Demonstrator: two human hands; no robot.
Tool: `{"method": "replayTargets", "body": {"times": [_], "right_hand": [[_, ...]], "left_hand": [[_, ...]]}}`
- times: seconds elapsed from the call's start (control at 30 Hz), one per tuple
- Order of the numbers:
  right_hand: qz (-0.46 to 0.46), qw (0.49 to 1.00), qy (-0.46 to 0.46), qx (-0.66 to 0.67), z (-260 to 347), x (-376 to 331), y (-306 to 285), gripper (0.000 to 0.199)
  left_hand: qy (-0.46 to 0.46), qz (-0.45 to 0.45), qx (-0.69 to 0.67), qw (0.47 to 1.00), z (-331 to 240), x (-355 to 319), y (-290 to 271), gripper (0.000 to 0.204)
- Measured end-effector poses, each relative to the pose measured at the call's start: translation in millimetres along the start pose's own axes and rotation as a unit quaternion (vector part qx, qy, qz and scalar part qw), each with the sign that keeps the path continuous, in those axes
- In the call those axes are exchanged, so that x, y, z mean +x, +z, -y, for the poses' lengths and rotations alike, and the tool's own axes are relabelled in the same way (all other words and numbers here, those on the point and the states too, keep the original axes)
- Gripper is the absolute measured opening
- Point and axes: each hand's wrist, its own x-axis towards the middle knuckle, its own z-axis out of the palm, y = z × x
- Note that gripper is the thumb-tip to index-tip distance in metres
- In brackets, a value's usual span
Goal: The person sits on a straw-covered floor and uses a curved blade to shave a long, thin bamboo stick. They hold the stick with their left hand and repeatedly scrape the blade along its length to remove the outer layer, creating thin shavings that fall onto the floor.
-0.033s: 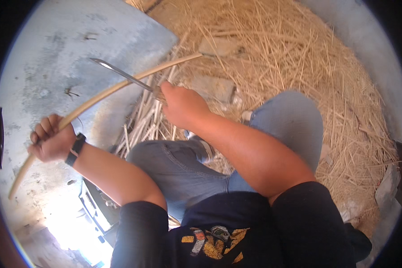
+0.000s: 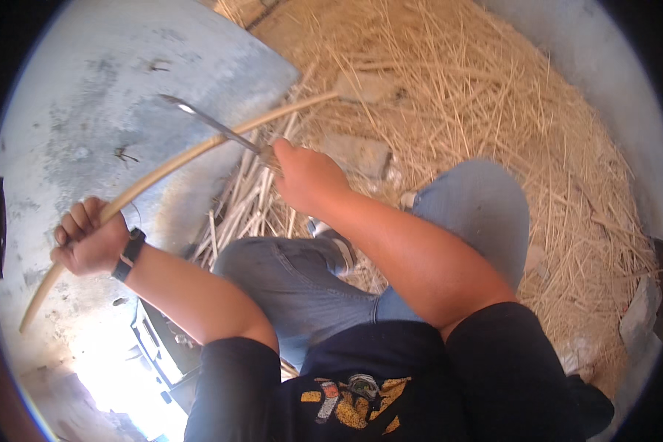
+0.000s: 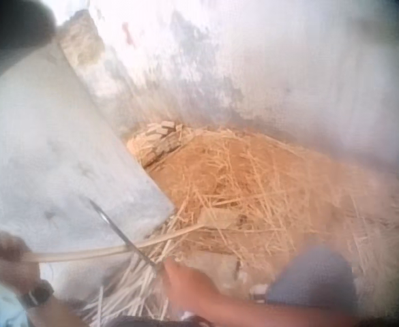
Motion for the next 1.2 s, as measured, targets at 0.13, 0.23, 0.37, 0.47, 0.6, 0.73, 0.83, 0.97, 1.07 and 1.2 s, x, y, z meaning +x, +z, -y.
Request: {"method": "replayTargets", "body": {"times": [0.13,0.23,0.37,0.47,0.6,0.73,0.83,0.97,1.07,1.2], "right_hand": [[-0.014,1.0,-0.026,0.01,17.8,-4.0,-15.1,0.039],[-0.038,0.987,-0.155,-0.009,38.0,-22.7,-7.8,0.04],[-0.03,0.972,-0.228,-0.044,50.0,-33.1,-28.3,0.04],[-0.056,0.983,-0.174,-0.033,40.8,-24.1,-37.0,0.038],[-0.073,0.984,-0.16,-0.03,58.3,-37.5,-37.9,0.034],[-0.042,0.934,-0.35,-0.055,89.1,-61.4,-26.2,0.036],[-0.036,0.924,-0.378,-0.051,92.7,-62.0,-23.2,0.035],[-0.09,0.965,-0.245,-0.024,51.0,-29.2,-35.9,0.034],[-0.079,0.981,-0.175,-0.038,44.9,-25.6,-39.8,0.033],[0.031,0.969,-0.244,-0.04,61.3,-44.5,-30.3,0.033]], "left_hand": [[0.086,0.001,-0.034,0.996,-61.9,-13.8,16.7,0.037],[0.128,-0.033,-0.039,0.99,-112.5,-31.8,7.3,0.036],[0.175,-0.097,-0.078,0.977,-152.5,-59.5,9.6,0.037],[0.224,-0.111,-0.067,0.966,-186.4,-79.6,12.8,0.04],[0.263,-0.151,-0.052,0.952,-222.8,-97.4,12.2,0.042],[0.242,-0.115,-0.07,0.961,-226.8,-101.8,12.9,0.043],[0.234,-0.092,-0.083,0.964,-228.2,-99.9,7.9,0.047],[0.214,-0.124,-0.086,0.965,-207.6,-91.7,20.2,0.052],[0.2,-0.106,-0.093,0.97,-193.7,-90.3,24.2,0.052],[0.191,-0.157,0.002,0.969,-134.8,-79.9,34.2,0.051]]}}
